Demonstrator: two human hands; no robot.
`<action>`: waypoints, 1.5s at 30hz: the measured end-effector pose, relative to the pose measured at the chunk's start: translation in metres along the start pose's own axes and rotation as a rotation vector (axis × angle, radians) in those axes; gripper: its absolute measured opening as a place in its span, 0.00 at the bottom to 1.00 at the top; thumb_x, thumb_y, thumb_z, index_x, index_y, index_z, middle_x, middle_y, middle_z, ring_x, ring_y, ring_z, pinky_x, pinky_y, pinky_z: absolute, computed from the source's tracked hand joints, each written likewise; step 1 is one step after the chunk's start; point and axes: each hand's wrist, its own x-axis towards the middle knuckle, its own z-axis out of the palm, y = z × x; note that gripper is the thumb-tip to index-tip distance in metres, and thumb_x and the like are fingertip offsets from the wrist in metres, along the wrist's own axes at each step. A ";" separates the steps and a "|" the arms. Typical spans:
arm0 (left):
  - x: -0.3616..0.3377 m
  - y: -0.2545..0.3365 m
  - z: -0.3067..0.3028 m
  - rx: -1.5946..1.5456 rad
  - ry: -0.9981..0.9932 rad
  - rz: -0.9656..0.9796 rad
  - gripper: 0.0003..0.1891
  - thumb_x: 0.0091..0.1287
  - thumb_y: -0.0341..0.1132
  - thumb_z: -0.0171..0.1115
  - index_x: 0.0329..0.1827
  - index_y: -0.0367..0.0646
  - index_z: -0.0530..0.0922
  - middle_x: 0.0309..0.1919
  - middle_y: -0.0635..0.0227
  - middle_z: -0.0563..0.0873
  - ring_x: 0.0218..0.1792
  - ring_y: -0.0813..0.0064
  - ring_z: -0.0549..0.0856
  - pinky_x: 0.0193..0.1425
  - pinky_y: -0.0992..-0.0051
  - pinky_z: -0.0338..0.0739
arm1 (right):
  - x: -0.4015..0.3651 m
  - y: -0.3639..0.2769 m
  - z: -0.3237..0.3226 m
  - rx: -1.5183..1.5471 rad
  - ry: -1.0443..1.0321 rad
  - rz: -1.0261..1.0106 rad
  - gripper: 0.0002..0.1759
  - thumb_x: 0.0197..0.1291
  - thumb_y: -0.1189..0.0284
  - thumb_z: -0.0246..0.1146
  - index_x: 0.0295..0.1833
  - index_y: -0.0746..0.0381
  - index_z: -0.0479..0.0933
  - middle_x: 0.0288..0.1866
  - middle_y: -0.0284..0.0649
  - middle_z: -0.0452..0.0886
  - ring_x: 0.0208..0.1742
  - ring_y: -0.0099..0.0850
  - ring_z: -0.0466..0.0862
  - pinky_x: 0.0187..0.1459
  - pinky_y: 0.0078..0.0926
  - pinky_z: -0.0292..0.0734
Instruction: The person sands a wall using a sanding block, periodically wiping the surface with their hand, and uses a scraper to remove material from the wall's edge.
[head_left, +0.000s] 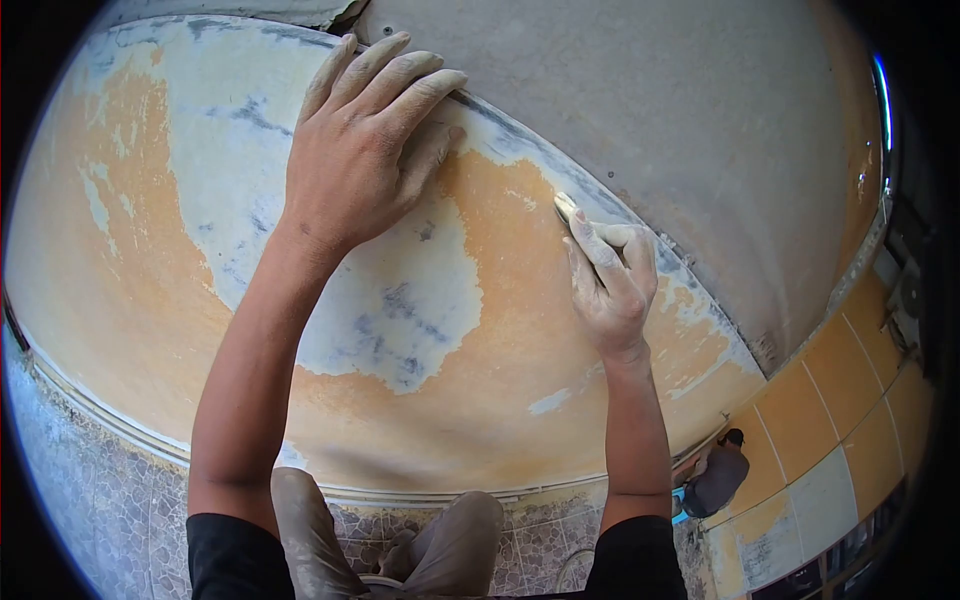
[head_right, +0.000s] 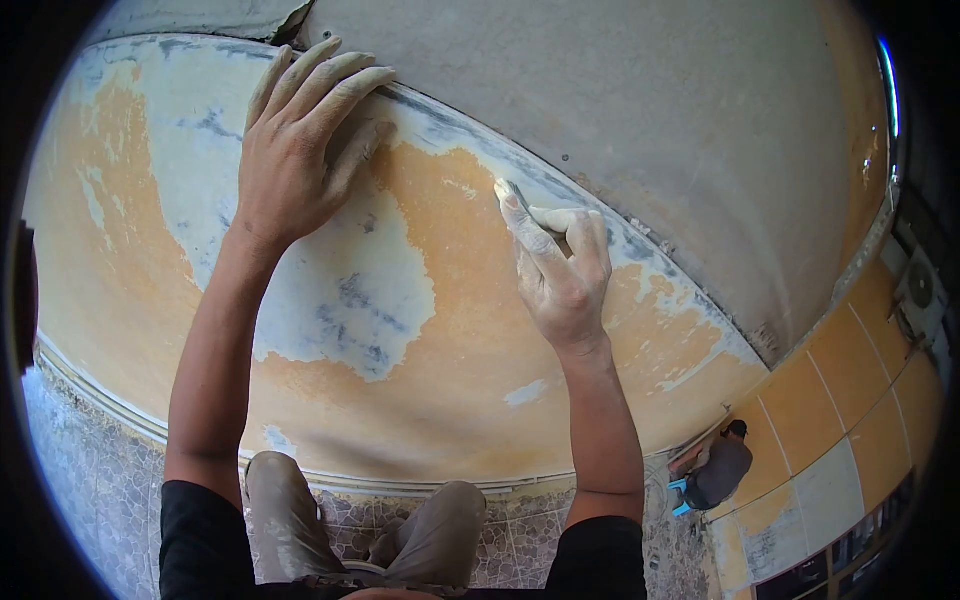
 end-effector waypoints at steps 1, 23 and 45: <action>0.002 0.000 0.001 -0.002 0.006 0.015 0.18 0.80 0.40 0.68 0.70 0.59 0.88 0.70 0.71 0.89 0.81 0.61 0.78 0.95 0.51 0.56 | 0.006 0.000 0.004 0.002 0.001 -0.005 0.30 0.56 0.87 0.81 0.65 0.59 0.92 0.40 0.32 0.82 0.39 0.28 0.78 0.42 0.29 0.76; 0.011 -0.004 0.003 -0.113 0.046 0.031 0.10 0.78 0.39 0.70 0.59 0.55 0.88 0.56 0.72 0.91 0.67 0.63 0.84 0.87 0.55 0.63 | 0.010 -0.023 0.030 -0.039 0.119 0.155 0.30 0.60 0.83 0.80 0.69 0.57 0.90 0.39 0.29 0.75 0.39 0.26 0.74 0.41 0.30 0.74; 0.011 0.000 0.004 -0.080 0.067 0.013 0.10 0.75 0.39 0.69 0.57 0.55 0.90 0.53 0.71 0.92 0.65 0.63 0.86 0.90 0.55 0.63 | 0.036 -0.023 0.023 -0.083 0.134 0.385 0.29 0.67 0.84 0.77 0.73 0.63 0.87 0.44 0.38 0.81 0.42 0.34 0.81 0.44 0.32 0.80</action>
